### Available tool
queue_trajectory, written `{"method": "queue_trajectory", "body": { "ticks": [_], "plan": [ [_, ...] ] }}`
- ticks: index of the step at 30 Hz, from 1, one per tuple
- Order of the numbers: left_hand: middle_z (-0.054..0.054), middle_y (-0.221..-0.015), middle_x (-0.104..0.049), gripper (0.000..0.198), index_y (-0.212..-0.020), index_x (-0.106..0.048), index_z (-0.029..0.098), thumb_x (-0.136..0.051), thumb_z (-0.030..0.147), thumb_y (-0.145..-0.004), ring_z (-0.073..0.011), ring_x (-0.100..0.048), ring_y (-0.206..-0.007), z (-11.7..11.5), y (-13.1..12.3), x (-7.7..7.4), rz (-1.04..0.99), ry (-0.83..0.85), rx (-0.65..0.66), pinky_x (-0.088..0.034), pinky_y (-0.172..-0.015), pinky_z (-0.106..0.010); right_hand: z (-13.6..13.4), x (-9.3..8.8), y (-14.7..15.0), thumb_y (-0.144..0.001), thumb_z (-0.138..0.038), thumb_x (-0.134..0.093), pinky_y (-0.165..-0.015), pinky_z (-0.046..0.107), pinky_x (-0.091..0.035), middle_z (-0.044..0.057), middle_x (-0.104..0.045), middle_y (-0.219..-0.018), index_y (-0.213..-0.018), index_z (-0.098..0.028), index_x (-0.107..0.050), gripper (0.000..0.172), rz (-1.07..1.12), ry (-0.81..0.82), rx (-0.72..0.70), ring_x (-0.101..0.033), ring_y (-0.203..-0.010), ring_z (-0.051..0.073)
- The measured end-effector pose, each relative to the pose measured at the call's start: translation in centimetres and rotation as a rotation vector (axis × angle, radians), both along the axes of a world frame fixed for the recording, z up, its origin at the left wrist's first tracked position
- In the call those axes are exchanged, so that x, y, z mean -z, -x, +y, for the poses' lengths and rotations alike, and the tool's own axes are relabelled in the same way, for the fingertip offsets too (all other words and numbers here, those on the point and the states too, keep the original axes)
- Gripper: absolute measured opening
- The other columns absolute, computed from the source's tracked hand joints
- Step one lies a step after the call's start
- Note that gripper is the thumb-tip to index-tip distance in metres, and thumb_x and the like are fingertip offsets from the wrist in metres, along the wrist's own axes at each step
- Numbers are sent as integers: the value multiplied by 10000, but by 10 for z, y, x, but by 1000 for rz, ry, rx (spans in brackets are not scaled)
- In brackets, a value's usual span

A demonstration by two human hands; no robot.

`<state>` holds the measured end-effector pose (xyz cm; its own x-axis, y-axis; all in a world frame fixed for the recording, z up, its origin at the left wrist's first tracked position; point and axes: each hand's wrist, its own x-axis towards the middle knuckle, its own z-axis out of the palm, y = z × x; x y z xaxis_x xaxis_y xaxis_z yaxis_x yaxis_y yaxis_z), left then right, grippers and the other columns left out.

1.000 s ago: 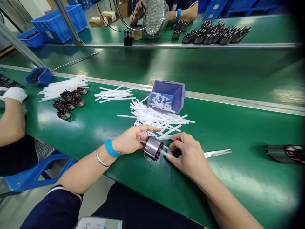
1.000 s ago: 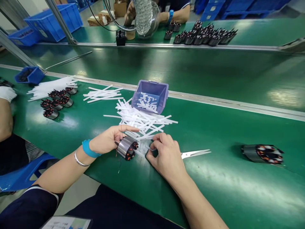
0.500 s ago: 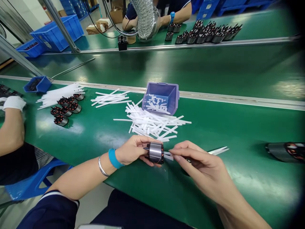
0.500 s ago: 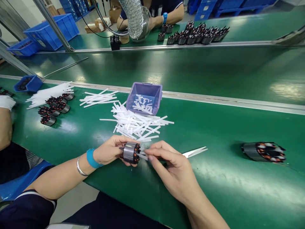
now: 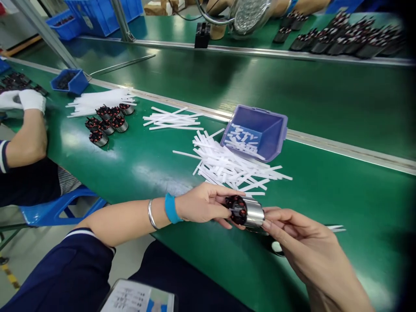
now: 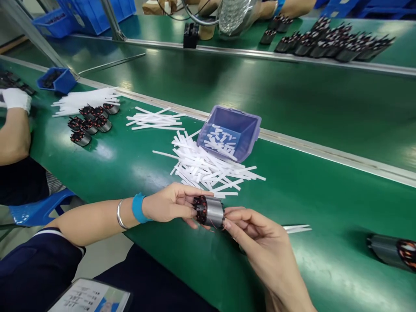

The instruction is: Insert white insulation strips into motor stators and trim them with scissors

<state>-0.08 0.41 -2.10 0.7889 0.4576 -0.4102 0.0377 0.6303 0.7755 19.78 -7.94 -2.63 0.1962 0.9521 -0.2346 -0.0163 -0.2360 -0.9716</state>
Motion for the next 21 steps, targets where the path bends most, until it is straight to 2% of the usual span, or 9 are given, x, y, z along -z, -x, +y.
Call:
{"method": "queue_trajectory", "body": {
  "ticks": [2,7,11,14,17,21],
  "plan": [
    [-128,-1090,-709,633,-1357,-554,139,-600,7,-740,-120,-717,-744,-2,-1,3,3,-12,13,-594,-651,-210,3,3,-2,-523,-446,-901,-494,224,-553,82,-722,-768,-642,-201,-742,316,13,27,0,-668,-571,171],
    [-114,-1075,-716,612,-1337,-570,123,-633,28,-736,-86,-689,-661,-8,-6,10,26,-45,8,-590,-606,-199,1,7,0,-507,-286,-910,-376,196,-474,23,-645,-538,-727,-223,-740,285,-13,46,-17,-595,-431,148],
    [-72,-864,-716,472,-1257,-630,106,-592,50,-789,-85,-668,-597,-12,-7,11,59,-78,-55,-558,-548,-189,-2,8,9,-596,-294,-868,-363,199,-457,18,-642,-563,-740,-230,-723,214,-65,-16,-6,-590,-438,147],
    [-29,-710,-666,384,-1125,-682,98,-558,14,-771,-87,-634,-537,-13,-6,11,69,-132,-85,-517,-504,-183,-1,9,15,-641,-312,-839,-370,186,-455,46,-670,-688,-745,-226,-723,178,-125,-95,-19,-623,-513,151],
    [-7,-670,-629,304,-985,-675,95,-559,-9,-724,-83,-596,-510,-14,-5,11,85,-195,-87,-486,-486,-185,-1,9,16,-690,-318,-807,-420,197,-501,75,-677,-820,-701,-217,-718,135,-201,-150,-110,-640,-588,158],
    [6,-642,-587,181,-836,-615,114,-580,5,-696,-82,-560,-531,-14,-5,12,92,-281,-87,-484,-525,-201,-1,4,14,-736,-297,-770,-456,203,-528,72,-690,-791,-651,-217,-682,146,-247,-163,-184,-642,-584,158]
  ]
}}
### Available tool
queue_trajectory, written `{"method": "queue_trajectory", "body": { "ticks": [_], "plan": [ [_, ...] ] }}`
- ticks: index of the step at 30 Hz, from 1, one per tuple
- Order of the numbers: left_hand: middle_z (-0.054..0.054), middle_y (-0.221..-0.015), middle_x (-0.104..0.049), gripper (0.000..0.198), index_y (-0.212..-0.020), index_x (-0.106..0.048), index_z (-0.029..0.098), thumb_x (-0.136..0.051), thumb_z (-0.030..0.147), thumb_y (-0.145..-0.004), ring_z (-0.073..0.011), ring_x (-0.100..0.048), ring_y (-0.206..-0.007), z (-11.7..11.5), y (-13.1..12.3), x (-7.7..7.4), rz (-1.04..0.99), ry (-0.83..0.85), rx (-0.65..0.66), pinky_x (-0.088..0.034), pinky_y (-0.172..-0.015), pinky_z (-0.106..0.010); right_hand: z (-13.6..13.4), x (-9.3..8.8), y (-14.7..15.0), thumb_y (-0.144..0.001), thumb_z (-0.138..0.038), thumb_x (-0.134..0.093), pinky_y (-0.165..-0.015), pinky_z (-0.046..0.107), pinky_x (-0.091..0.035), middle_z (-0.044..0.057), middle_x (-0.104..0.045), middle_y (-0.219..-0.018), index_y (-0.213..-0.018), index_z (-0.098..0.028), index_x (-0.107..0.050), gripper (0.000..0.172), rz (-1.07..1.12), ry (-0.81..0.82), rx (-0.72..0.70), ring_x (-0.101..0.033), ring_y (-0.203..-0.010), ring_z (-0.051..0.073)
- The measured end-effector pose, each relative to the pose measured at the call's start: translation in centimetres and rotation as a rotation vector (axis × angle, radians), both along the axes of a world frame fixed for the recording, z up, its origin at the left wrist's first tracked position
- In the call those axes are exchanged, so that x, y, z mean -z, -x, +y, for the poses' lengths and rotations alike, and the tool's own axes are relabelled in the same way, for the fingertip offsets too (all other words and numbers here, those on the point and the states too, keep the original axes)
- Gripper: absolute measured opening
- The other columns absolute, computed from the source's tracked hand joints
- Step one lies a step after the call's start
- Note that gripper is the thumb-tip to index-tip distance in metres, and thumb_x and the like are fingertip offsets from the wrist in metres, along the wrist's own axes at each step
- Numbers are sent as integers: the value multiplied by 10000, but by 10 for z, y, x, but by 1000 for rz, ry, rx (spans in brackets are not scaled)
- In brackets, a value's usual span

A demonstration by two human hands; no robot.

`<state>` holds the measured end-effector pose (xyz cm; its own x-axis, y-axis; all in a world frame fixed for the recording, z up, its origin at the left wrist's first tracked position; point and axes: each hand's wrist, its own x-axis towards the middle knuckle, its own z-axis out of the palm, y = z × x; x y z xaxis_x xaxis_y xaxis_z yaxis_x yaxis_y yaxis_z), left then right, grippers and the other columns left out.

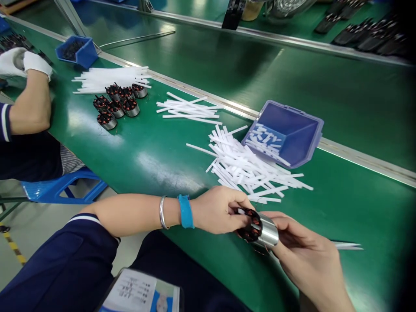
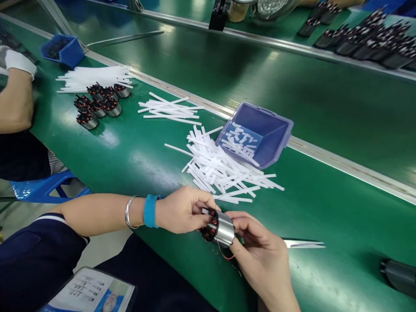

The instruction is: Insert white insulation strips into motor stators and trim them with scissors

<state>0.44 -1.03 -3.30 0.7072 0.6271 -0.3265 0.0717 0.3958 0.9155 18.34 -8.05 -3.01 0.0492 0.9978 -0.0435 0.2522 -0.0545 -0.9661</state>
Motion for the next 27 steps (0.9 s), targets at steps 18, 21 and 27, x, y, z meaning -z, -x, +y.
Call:
{"method": "queue_trajectory", "body": {
  "ticks": [18,21,27],
  "plan": [
    [-16,-727,-668,222,-871,-650,133,-645,39,-670,-114,-631,-661,5,14,-17,-9,63,337,-518,-621,-224,29,8,-12,-862,-234,-588,-684,360,-552,91,-684,-919,-890,-213,-694,112,-714,-409,13,-662,-812,224],
    [-37,-786,-684,223,-925,-647,132,-679,97,-707,-121,-656,-668,12,18,-26,0,79,300,-542,-634,-241,32,14,-8,-872,-204,-564,-635,374,-517,100,-673,-905,-846,-194,-693,132,-885,-485,-8,-648,-811,245],
    [-64,-888,-714,592,-1273,-541,141,-674,63,-701,-164,-718,-682,35,31,-42,-35,36,100,-571,-599,-239,19,-7,-18,-902,-207,-583,-704,368,-528,75,-699,-907,-916,-229,-690,110,-667,-495,63,-668,-813,214]
  ]
}}
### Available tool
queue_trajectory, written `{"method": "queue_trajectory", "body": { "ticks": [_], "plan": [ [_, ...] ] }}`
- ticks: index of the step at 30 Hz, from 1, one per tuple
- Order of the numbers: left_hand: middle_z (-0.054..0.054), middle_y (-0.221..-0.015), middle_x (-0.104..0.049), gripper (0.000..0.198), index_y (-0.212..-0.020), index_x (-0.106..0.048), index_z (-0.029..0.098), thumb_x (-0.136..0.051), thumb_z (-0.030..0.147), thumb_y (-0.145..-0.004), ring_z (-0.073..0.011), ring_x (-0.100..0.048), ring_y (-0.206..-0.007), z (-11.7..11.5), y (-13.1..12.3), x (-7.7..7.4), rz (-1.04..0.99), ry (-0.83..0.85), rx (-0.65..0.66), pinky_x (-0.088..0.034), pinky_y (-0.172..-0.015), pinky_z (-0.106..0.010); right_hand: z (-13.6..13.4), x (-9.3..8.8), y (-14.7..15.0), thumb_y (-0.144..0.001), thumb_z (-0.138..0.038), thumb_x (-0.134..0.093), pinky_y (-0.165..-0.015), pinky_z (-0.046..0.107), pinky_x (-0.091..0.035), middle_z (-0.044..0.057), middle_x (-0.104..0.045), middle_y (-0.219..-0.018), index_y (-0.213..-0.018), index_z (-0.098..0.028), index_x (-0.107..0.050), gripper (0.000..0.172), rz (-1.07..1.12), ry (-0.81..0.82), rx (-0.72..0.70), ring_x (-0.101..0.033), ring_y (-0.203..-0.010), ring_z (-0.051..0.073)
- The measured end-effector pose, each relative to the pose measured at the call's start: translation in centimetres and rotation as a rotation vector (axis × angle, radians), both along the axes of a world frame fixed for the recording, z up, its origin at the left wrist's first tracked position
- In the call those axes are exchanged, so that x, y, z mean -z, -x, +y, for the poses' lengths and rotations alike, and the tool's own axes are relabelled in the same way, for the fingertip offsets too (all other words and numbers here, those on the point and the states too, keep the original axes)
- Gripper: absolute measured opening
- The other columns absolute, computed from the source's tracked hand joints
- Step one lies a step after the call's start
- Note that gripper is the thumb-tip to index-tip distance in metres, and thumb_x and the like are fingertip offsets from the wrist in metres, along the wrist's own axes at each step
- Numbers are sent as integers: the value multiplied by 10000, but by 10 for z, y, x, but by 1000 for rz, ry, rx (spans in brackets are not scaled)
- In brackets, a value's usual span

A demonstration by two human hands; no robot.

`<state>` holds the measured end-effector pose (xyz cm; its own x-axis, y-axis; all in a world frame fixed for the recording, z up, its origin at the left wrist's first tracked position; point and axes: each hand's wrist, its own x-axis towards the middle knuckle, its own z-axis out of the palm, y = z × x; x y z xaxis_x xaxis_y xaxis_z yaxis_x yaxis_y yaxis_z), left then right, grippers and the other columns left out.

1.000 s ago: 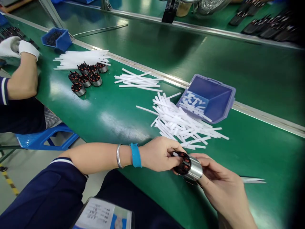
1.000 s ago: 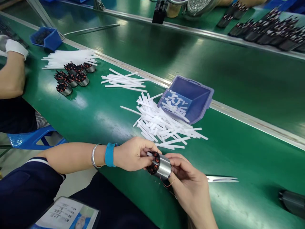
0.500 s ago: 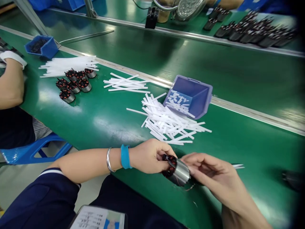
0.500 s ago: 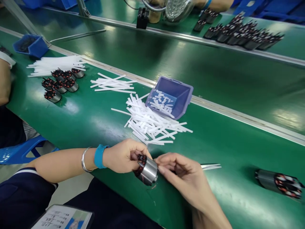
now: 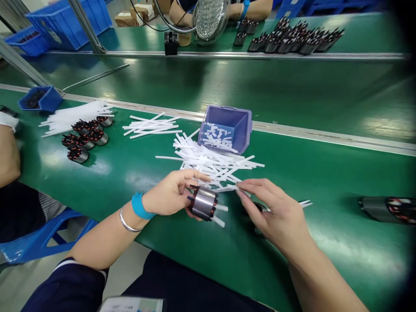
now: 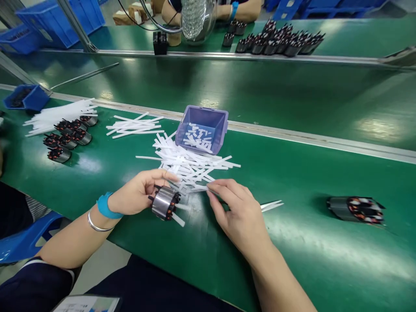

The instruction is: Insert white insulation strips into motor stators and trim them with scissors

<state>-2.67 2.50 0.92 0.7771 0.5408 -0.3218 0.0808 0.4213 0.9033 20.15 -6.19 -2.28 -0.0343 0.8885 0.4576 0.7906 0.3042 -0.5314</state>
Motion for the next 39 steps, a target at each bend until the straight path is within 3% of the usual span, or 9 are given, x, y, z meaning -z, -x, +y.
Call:
{"method": "queue_trajectory", "body": {
  "ticks": [2,3,7,9,16,21,25,30,39],
  "plan": [
    [-41,-909,-725,922,-1499,-269,237,-627,-2,-684,-172,-728,-666,3,1,0,-47,36,1,-586,-593,-251,-6,-12,0,-895,-195,-592,-622,323,-532,56,-681,-809,-943,-238,-694,121,196,68,-82,-655,-725,190],
    [-38,-917,-728,968,-1521,-218,263,-612,-13,-681,-175,-729,-660,3,1,1,-55,56,10,-591,-583,-253,-9,-17,0,-891,-188,-594,-579,306,-526,53,-670,-780,-949,-238,-700,131,280,102,-134,-646,-694,184],
    [-74,-875,-733,558,-1238,-611,147,-635,46,-689,-175,-719,-622,-3,-6,10,17,112,75,-584,-518,-231,-17,-27,4,-871,-180,-626,-536,266,-506,48,-658,-761,-901,-230,-701,95,443,180,-234,-627,-655,165],
    [-83,-852,-733,412,-1120,-665,122,-650,89,-709,-173,-712,-592,-7,-10,15,46,132,76,-580,-498,-235,-18,-26,4,-866,-195,-646,-558,261,-506,39,-655,-748,-832,-225,-676,55,480,213,-230,-622,-652,159],
    [-75,-846,-742,499,-1145,-660,139,-620,107,-649,-232,-743,-677,-15,-15,20,-100,297,66,-601,-566,-263,-21,-12,16,-843,-215,-669,-622,258,-547,55,-690,-804,-817,-221,-685,32,577,201,-110,-664,-736,176],
    [-100,-872,-734,483,-1205,-637,120,-659,113,-723,-192,-737,-672,-26,-20,18,-18,120,16,-583,-566,-223,-21,-7,25,-788,-202,-685,-578,225,-541,25,-693,-718,-749,-227,-658,53,591,178,-12,-659,-632,153],
    [-119,-878,-725,427,-1211,-650,92,-632,137,-787,-163,-716,-638,-33,-22,22,55,4,-60,-578,-552,-215,-19,-5,25,-749,-149,-685,-603,192,-543,8,-692,-734,-761,-247,-657,103,585,159,-23,-675,-654,141],
    [-127,-879,-712,363,-1187,-661,87,-549,136,-845,-152,-706,-649,-32,-22,26,34,-45,-31,-600,-580,-241,-18,2,25,-761,-122,-659,-636,189,-561,44,-698,-871,-773,-246,-670,125,570,209,-63,-695,-767,156],
    [-40,-714,-671,248,-900,-685,95,-601,20,-679,-99,-636,-579,-34,-22,32,-31,-144,-71,-519,-522,-177,-19,-4,24,-821,-191,-662,-517,179,-533,31,-687,-756,-634,-223,-607,198,674,404,-175,-668,-642,146]
  ]
}}
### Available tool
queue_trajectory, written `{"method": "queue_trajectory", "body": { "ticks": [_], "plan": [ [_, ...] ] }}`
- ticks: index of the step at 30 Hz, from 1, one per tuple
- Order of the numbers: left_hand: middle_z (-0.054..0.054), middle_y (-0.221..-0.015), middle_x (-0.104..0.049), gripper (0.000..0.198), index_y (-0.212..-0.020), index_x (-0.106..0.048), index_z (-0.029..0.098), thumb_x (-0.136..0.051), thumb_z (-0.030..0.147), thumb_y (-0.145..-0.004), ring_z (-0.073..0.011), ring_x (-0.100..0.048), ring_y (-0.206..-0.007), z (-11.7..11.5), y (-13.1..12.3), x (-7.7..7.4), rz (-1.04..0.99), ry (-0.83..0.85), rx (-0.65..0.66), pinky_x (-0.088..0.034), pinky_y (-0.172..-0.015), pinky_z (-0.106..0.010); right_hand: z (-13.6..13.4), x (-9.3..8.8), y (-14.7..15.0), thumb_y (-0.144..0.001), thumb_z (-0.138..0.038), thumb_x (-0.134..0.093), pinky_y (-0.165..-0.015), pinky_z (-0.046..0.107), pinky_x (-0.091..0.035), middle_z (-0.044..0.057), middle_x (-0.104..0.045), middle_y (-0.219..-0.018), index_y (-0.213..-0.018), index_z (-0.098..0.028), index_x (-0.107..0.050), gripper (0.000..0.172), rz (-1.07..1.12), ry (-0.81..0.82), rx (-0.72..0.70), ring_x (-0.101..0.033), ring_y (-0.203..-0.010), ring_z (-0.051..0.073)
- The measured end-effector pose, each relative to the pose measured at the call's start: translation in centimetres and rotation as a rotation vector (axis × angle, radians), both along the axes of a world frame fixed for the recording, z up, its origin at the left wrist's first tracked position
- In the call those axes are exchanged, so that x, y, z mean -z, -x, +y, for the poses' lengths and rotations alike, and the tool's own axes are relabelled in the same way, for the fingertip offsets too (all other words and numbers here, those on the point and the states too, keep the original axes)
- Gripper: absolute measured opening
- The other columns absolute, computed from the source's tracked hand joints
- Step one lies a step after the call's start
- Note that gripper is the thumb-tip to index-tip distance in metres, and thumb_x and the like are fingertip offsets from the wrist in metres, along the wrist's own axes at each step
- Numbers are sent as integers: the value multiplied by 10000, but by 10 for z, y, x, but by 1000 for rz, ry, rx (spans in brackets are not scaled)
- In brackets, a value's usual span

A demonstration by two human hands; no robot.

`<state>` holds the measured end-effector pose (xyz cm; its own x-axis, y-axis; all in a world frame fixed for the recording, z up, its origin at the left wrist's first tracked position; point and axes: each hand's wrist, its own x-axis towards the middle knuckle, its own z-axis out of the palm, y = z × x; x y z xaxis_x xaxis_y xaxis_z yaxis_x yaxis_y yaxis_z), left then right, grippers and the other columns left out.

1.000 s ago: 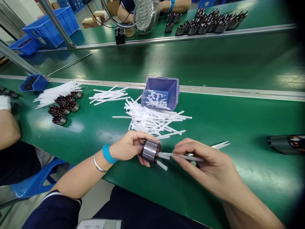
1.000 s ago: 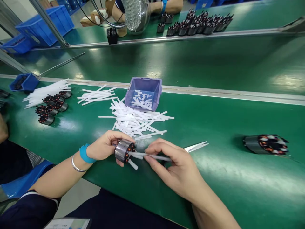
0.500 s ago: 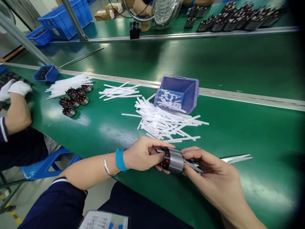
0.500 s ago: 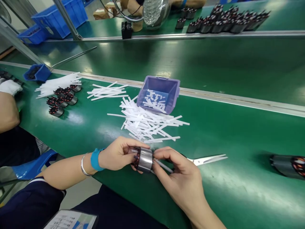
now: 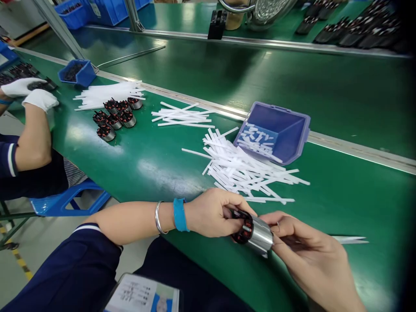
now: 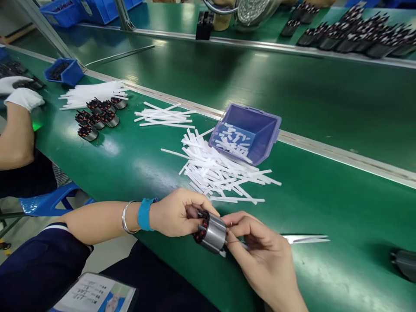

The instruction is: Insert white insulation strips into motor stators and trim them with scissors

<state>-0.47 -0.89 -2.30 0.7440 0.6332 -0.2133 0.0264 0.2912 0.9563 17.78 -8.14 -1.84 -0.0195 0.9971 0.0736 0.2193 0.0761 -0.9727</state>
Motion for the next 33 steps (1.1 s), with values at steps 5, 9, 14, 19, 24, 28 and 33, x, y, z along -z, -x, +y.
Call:
{"method": "queue_trajectory", "body": {
  "ticks": [5,9,14,19,24,28,33],
  "plan": [
    [-59,-789,-705,292,-904,-688,100,-599,11,-641,-124,-667,-658,4,3,-5,-76,74,53,-548,-601,-223,2,-4,-9,-868,-246,-649,-504,187,-521,18,-691,-743,-650,-224,-598,225,29,-30,-77,-663,-608,135],
    [-122,-988,-731,285,-938,-711,116,-609,42,-682,-203,-706,-924,20,13,-18,-76,22,-31,-568,-802,-322,11,10,-22,-847,-249,-673,-684,290,-563,43,-707,-844,-890,-245,-666,44,-277,-216,73,-690,-780,196],
    [-114,-1330,-620,214,-830,-763,176,-686,56,-671,-291,-478,-1346,40,25,-35,16,-288,-200,-406,-1093,-423,25,32,-21,-879,-234,-583,-641,356,-524,89,-654,-907,-896,-199,-683,107,-802,-347,53,-647,-792,236],
    [-65,-766,-742,92,-781,-741,119,-733,155,-697,-200,-708,-771,40,22,-33,-19,-16,-39,-570,-715,-305,27,36,-13,-877,-245,-560,-575,313,-505,84,-628,-925,-932,-184,-673,139,-801,-281,77,-630,-722,195],
    [-35,-733,-712,258,-876,-660,113,-791,172,-662,-157,-686,-592,35,14,-22,-46,269,125,-559,-487,-238,30,34,-12,-773,-208,-615,-558,326,-461,62,-637,-836,-675,-206,-608,99,-819,-303,64,-618,-699,208],
    [-22,-717,-699,339,-837,-580,125,-835,216,-634,-159,-686,-568,32,10,-14,-41,338,147,-569,-451,-239,20,15,-24,-775,-215,-635,-692,383,-489,77,-679,-913,-676,-213,-593,107,-584,-378,131,-652,-836,246],
    [-32,-750,-704,339,-875,-624,111,-838,174,-620,-169,-705,-632,28,5,-9,-15,369,138,-622,-594,-308,2,-11,-31,-834,-233,-672,-495,247,-452,4,-615,-650,-763,-217,-648,77,-65,-88,-36,-560,-555,130]
  ]
}}
